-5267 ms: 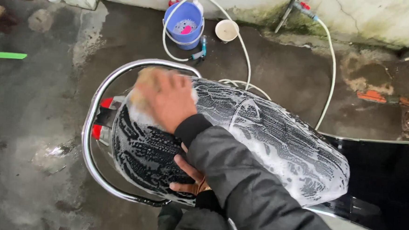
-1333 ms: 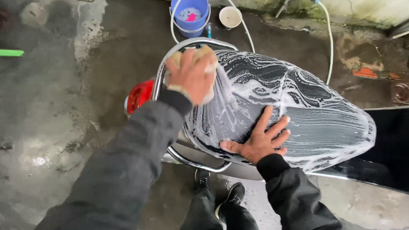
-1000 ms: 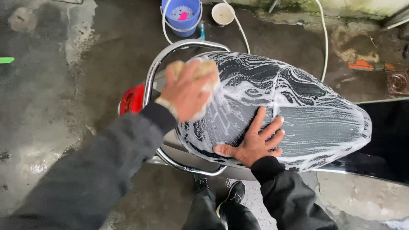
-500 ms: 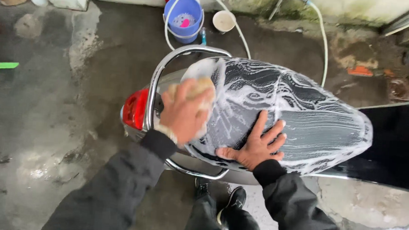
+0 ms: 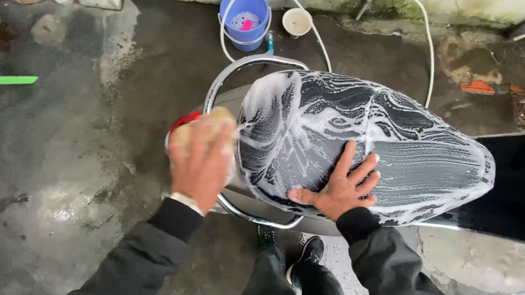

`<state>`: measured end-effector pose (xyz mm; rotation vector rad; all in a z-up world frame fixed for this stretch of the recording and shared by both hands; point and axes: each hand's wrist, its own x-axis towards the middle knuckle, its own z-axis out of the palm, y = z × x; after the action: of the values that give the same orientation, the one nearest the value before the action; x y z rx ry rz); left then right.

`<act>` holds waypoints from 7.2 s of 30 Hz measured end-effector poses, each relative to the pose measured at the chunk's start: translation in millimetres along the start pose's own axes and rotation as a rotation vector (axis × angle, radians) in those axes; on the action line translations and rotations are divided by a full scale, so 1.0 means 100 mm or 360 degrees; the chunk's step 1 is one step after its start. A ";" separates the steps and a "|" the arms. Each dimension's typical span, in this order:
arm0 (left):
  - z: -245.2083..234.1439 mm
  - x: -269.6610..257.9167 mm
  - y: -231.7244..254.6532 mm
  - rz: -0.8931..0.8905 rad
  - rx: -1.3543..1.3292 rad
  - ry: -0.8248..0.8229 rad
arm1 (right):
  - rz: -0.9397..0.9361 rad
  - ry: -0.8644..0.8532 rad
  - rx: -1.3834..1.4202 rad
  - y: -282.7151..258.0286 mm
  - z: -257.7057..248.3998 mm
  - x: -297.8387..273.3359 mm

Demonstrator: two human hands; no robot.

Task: The person scrubs the soapy seat of a motorcycle using a sponge. They use their left hand to stabilize the seat while scrubbing with their right hand, covering the entire surface with soapy water.

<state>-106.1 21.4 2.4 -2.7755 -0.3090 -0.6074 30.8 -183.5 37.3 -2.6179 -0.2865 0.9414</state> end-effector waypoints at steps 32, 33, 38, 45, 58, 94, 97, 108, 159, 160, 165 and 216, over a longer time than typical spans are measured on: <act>0.00 -0.06 0.22 -0.0792 -0.0639 -0.0241 | -0.0051 -0.0001 -0.0117 0.04 0.05 -0.01; -0.11 -0.08 0.34 -0.0933 -0.0742 -0.0139 | -0.0044 0.0013 -0.0129 0.05 0.03 0.00; -0.31 -0.31 0.85 -0.1381 -0.0855 -0.0121 | -0.0050 -0.0025 -0.0103 0.02 0.00 -0.06; -0.27 -0.48 1.60 -0.1775 -0.0671 0.0052 | -0.0093 -0.0044 -0.0201 0.08 -0.01 -0.02; -0.72 0.09 1.98 -0.2225 -0.1015 0.0172 | -0.0813 0.0047 -0.0526 1.15 -0.31 0.36; -0.07 0.38 2.71 -0.0850 -0.0288 -0.0263 | -0.0582 0.0051 -0.1146 2.16 -1.01 0.92; 0.02 0.36 3.19 -0.0634 -0.0373 0.0058 | -0.0594 0.0007 -0.1105 2.23 -1.06 0.92; 0.01 0.61 3.22 -0.0578 -0.1315 -0.0907 | -0.1183 0.0109 -0.0860 1.92 -0.49 0.44; -0.69 1.46 3.04 -0.1762 -0.0794 -0.1814 | -0.0904 0.1375 -0.0041 3.01 0.04 0.75; -0.70 1.48 3.05 -0.1756 -0.0795 -0.1821 | -0.0896 0.1374 -0.0043 3.08 0.03 0.85; -0.75 1.61 3.06 -0.1871 -0.0814 -0.1835 | -0.0655 0.1316 0.0515 2.81 -0.17 0.72; -0.57 1.76 2.98 -0.2055 -0.0951 -0.1938 | -0.0626 0.1505 -0.0345 2.69 -0.85 1.68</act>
<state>107.8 -250.5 60.7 -2.6699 -2.5084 1.1083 232.4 -402.3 -101.4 -2.7047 -0.6212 -0.4907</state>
